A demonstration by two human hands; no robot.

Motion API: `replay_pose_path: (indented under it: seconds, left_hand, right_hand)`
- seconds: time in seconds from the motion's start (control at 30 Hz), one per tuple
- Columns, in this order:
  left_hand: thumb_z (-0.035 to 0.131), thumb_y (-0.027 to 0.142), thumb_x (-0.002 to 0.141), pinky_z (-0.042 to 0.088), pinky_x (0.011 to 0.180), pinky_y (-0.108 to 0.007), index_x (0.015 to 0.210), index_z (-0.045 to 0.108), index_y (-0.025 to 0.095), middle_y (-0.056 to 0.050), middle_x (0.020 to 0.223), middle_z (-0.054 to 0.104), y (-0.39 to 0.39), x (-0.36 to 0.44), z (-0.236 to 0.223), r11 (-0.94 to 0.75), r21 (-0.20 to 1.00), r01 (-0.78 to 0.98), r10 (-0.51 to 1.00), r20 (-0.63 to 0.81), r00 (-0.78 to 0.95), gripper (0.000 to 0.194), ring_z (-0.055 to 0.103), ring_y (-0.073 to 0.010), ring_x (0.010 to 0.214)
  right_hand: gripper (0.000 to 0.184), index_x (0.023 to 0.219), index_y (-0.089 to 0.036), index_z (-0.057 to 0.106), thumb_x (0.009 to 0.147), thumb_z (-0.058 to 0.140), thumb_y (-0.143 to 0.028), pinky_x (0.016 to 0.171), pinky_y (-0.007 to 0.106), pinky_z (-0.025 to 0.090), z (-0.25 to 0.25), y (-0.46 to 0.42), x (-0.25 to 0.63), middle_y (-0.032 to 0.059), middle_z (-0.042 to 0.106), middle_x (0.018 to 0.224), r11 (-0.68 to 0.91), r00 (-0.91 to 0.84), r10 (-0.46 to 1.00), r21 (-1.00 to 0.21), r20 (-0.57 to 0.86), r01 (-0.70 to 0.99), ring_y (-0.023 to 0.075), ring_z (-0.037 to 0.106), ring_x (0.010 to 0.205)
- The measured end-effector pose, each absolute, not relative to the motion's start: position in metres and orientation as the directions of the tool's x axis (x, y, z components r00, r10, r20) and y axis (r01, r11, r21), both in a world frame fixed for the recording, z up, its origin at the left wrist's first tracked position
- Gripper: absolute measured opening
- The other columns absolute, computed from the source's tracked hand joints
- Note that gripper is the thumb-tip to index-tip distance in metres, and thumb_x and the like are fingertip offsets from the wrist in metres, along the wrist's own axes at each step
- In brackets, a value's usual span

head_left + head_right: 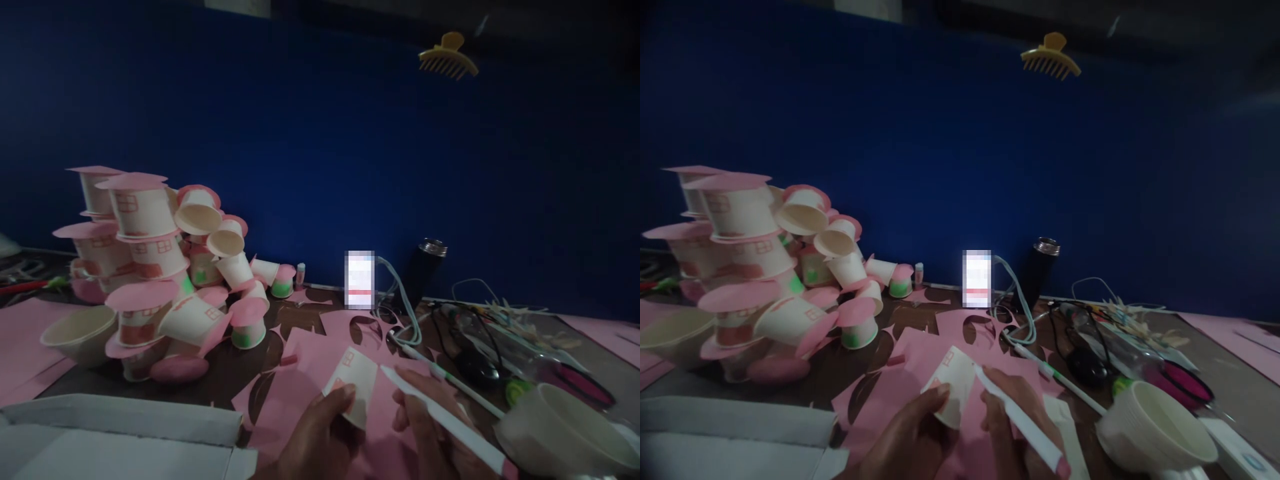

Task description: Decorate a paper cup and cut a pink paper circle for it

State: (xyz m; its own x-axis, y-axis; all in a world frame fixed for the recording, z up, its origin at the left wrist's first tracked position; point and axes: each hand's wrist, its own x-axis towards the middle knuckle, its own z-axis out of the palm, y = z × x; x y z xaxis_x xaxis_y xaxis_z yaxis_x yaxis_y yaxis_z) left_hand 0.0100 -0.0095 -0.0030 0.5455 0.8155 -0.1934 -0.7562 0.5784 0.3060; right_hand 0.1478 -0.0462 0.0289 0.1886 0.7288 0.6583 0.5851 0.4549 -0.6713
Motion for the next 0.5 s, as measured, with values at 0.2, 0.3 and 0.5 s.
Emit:
replay_pose_path:
  seconds: [0.2,0.3,0.5]
  left_hand:
    - [0.067,0.017,0.075,0.045,0.067,-0.025,0.081,0.069,0.012,-0.005,0.071,0.069,-0.0098,0.0111,-0.0051,0.574,0.353,-0.739,0.818,-0.295,0.495,0.008,0.064,-0.0174,0.072]
    - [0.068,0.017,0.075,0.046,0.067,-0.025,0.083,0.070,0.011,-0.007,0.076,0.072,-0.0106,0.0113,-0.0052,0.573,0.355,-0.739,0.819,-0.283,0.499,0.011,0.065,-0.0180,0.075]
    - [0.073,0.020,0.072,0.045,0.066,-0.025,0.081,0.069,0.011,-0.006,0.076,0.072,-0.0124,0.0114,-0.0048,0.569,0.384,-0.727,0.822,-0.288,0.491,0.013,0.065,-0.0169,0.070]
  right_hand:
    - [0.014,0.101,-0.025,0.062,0.090,0.054,-0.026,0.050,0.021,0.055,0.0276,-0.0429,0.1512,-0.0011,0.069,0.072,0.413,0.118,0.757,-0.610,0.643,0.676,0.0128,0.066,0.052]
    - [0.014,0.099,-0.025,0.063,0.090,0.054,-0.030,0.051,0.022,0.054,0.0241,-0.0425,0.1505,-0.0003,0.069,0.074,0.369,0.175,0.780,-0.668,0.600,0.646,0.0130,0.066,0.053]
    - [0.015,0.096,-0.024,0.066,0.089,0.056,-0.033,0.052,0.024,0.054,0.0218,-0.0421,0.1446,0.0003,0.067,0.074,0.367,0.219,0.782,-0.715,0.584,0.596,0.0141,0.064,0.053]
